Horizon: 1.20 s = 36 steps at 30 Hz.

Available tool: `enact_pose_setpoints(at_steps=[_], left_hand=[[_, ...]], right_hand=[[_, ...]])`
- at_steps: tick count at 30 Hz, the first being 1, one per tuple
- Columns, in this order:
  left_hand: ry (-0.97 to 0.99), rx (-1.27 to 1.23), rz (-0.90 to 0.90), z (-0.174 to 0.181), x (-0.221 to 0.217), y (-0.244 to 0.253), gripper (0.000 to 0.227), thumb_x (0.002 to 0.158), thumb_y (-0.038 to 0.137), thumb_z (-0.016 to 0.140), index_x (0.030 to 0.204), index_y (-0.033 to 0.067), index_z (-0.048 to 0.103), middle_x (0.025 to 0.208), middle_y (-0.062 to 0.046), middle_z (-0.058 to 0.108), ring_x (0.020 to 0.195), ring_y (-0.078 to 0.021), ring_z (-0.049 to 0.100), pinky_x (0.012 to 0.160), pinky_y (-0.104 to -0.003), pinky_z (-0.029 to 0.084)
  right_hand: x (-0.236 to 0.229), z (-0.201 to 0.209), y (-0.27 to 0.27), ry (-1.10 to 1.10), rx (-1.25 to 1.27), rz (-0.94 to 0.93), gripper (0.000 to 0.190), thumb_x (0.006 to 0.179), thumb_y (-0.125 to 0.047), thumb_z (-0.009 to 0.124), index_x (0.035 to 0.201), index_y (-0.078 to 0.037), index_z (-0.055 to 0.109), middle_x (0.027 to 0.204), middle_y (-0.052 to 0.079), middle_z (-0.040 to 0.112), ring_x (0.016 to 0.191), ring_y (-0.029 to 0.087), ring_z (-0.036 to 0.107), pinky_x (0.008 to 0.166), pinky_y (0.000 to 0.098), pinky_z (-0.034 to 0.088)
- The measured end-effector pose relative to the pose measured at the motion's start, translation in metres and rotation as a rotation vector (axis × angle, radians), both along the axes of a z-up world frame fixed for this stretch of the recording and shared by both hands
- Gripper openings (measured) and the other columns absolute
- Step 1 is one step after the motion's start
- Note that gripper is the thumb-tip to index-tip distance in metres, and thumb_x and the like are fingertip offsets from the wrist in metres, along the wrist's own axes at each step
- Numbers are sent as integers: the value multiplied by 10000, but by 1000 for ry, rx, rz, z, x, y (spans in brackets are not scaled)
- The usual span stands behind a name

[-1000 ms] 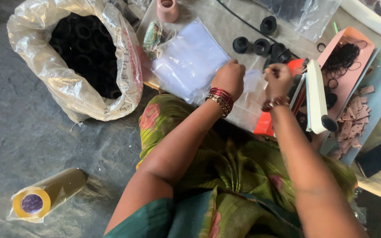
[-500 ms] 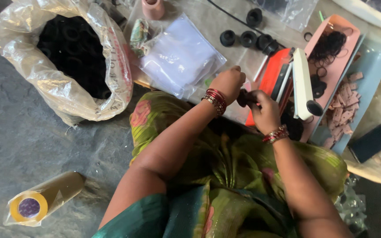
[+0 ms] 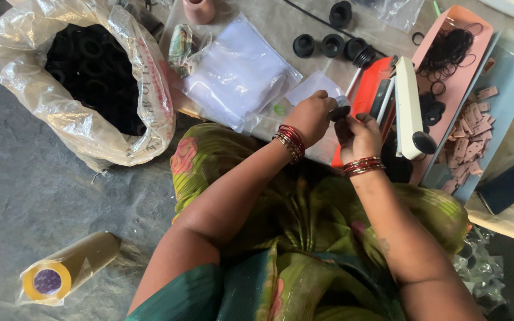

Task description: The person sits on the floor and repeatedly places black hair accessories into small clear plastic bags. They then use a handheld heat sealer to seal each bag and set it aside. The process is repeated for multiple units.

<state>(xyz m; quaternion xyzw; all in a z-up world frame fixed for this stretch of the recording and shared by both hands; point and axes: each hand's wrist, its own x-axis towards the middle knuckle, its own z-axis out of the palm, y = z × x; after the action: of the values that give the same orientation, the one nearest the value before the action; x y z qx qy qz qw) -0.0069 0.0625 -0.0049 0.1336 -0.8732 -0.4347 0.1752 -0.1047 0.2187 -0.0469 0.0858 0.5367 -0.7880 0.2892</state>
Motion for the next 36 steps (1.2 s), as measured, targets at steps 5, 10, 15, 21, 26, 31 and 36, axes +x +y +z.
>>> enact_pose_setpoints(at_steps=[5,10,15,21,26,31,36], left_hand=[[24,69,25,-11,-5,-1,77,831,65,658,876,43,716,949,-159,676,871,-377,677,771,-467,552],[37,101,49,-17,-6,-6,86,838,98,674,878,50,732,927,-156,672,851,-371,674,760,-459,549],[65,75,84,-12,-2,-11,117,820,82,661,910,63,734,939,-146,690,882,-368,683,792,-457,556],[13,100,114,5,11,-11,256,837,42,613,1087,65,663,1026,-168,681,894,-406,665,772,-497,525],[-80,25,4,10,11,-14,78,869,46,612,934,64,652,1031,-157,650,926,-384,675,799,-478,543],[-128,-144,34,11,11,-14,108,842,58,611,897,86,700,1048,-152,648,931,-369,674,804,-478,545],[-55,-170,64,13,9,-25,164,786,-13,580,917,23,670,1098,-164,655,949,-392,666,830,-483,549]], right_hand=[[16,5,-8,109,258,96,264,912,12,701,1091,-43,515,945,124,635,722,226,644,604,336,500],[15,6,-11,-13,292,139,374,897,-19,718,1200,-81,508,1039,105,604,802,208,662,686,350,577],[11,2,-10,14,106,129,452,857,69,686,1243,-60,490,1027,125,655,819,224,712,730,328,607],[14,15,-8,294,285,194,444,888,47,724,1270,-50,520,960,70,641,803,164,688,676,290,560],[16,28,-11,424,280,214,400,912,32,697,1252,-62,509,923,52,687,786,136,667,662,258,524],[22,38,-15,622,242,146,315,948,17,701,1210,-54,541,917,25,639,786,123,637,708,266,529],[-3,21,-26,403,143,93,118,1047,-190,620,1074,-76,606,884,18,658,755,114,639,669,267,524]])
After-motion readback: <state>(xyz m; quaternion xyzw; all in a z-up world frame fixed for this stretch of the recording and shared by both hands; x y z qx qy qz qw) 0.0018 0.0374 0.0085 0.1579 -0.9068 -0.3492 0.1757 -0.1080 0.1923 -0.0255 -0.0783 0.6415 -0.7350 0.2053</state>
